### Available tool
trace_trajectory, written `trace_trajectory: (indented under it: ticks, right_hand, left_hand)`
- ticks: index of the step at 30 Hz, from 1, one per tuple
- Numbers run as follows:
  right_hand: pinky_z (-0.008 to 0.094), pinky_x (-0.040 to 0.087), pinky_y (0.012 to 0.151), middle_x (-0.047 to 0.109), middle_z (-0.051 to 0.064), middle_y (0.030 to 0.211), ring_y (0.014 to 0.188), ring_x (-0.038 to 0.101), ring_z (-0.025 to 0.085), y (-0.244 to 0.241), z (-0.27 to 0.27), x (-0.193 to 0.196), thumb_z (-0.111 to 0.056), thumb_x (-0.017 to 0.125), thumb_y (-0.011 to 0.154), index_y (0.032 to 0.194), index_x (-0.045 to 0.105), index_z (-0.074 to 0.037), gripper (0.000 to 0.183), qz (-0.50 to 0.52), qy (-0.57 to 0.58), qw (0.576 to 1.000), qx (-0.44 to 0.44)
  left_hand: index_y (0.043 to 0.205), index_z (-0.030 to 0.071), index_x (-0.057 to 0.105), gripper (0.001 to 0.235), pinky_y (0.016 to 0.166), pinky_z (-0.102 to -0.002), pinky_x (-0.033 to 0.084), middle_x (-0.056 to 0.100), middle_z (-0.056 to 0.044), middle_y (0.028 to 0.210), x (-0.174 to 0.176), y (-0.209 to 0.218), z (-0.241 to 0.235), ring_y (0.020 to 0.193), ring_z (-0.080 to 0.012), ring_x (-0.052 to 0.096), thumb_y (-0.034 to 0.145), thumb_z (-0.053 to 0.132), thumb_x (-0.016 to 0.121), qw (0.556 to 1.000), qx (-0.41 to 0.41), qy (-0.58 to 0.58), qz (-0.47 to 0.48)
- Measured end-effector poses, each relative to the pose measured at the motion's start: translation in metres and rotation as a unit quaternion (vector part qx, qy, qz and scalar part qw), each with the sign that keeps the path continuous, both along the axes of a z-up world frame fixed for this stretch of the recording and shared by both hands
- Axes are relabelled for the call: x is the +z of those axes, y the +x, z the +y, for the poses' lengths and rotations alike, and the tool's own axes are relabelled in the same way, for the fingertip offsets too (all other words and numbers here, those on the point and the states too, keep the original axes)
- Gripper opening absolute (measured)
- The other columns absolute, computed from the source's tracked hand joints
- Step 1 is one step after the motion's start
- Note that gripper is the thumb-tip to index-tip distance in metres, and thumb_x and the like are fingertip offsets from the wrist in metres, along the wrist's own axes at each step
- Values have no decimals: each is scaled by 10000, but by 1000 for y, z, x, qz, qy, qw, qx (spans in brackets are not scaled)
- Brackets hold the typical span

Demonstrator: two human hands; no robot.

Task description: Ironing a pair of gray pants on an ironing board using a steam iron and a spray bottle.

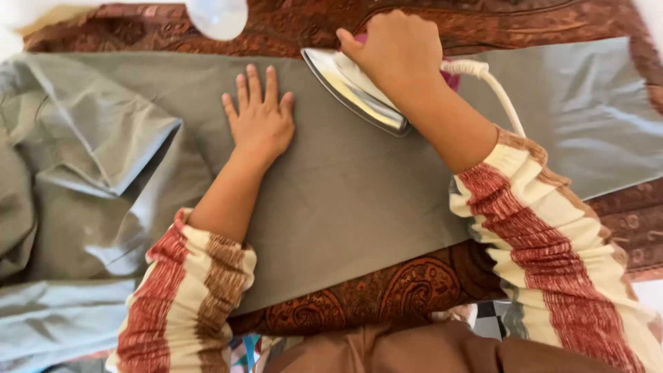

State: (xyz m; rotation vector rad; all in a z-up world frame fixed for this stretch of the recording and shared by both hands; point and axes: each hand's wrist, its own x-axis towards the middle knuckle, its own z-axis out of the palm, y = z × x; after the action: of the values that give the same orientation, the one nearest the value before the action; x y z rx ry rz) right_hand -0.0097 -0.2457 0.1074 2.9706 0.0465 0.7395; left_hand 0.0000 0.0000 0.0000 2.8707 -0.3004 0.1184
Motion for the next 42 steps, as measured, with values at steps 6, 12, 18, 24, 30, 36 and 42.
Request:
trace_trajectory:
  ticks: [6,12,18,24,30,36,42]
  right_hand:
    - [344,360,413,371,-31,509,403,336,134,-27,-100,-4,-680,416,1224,590,539,-112,860,105,-46,986,-119]
    - [308,385,299,576,31,561,368,448,143,-82,-264,-22,-713,432,1357,685,721,-74,971,44,-187,936,-294]
    - [376,551,478,729,157,763,489,652,310,-107,-391,-50,-620,574,1380,865,807,-107,764,-8,-221,928,-301]
    - [294,505,505,805,240,798,520,727,276,-135,-320,28,-427,697,1134,1203,774,-8,431,235,88,936,-247]
    - [280,545,420,754,142,657,442,702,211,-135,-341,-2,-471,741,1226,1062,812,-6,498,103,13,954,-282]
    - [337,483,268,691,109,618,367,596,230,-110,-406,-33,-783,560,1290,801,797,-59,905,40,-211,908,-358]
    - [294,392,458,692,30,589,420,593,190,-122,-346,18,-741,690,1173,979,828,-152,636,144,-19,971,-189]
  left_hand:
    - [1639,125,222,701,1180,-667,60,155,-186,1693,1,-1,2,1547,-414,118,1062,519,280,1000,-9,-11,12]
    - [1644,120,206,711,1189,-650,54,127,-175,1700,5,-1,1,1554,-405,108,1058,520,263,1000,-6,2,26]
    - [1640,119,214,708,1187,-644,56,132,-179,1699,10,-2,0,1550,-402,99,1054,514,248,999,-5,1,41]
    - [1640,118,197,718,1194,-637,27,110,-168,1705,17,-4,-1,1557,-389,75,1045,516,245,998,-1,-4,64]
    - [1633,102,230,713,1185,-646,55,147,-189,1694,15,-4,0,1546,-414,114,1051,513,259,999,-7,-6,42]
    - [1636,107,217,723,1187,-643,44,139,-185,1698,11,-1,0,1550,-410,105,1045,521,251,999,-6,0,46]
    - [1632,86,230,723,1178,-664,53,149,-216,1690,8,-2,-1,1543,-431,116,1049,513,265,1000,-7,2,30]
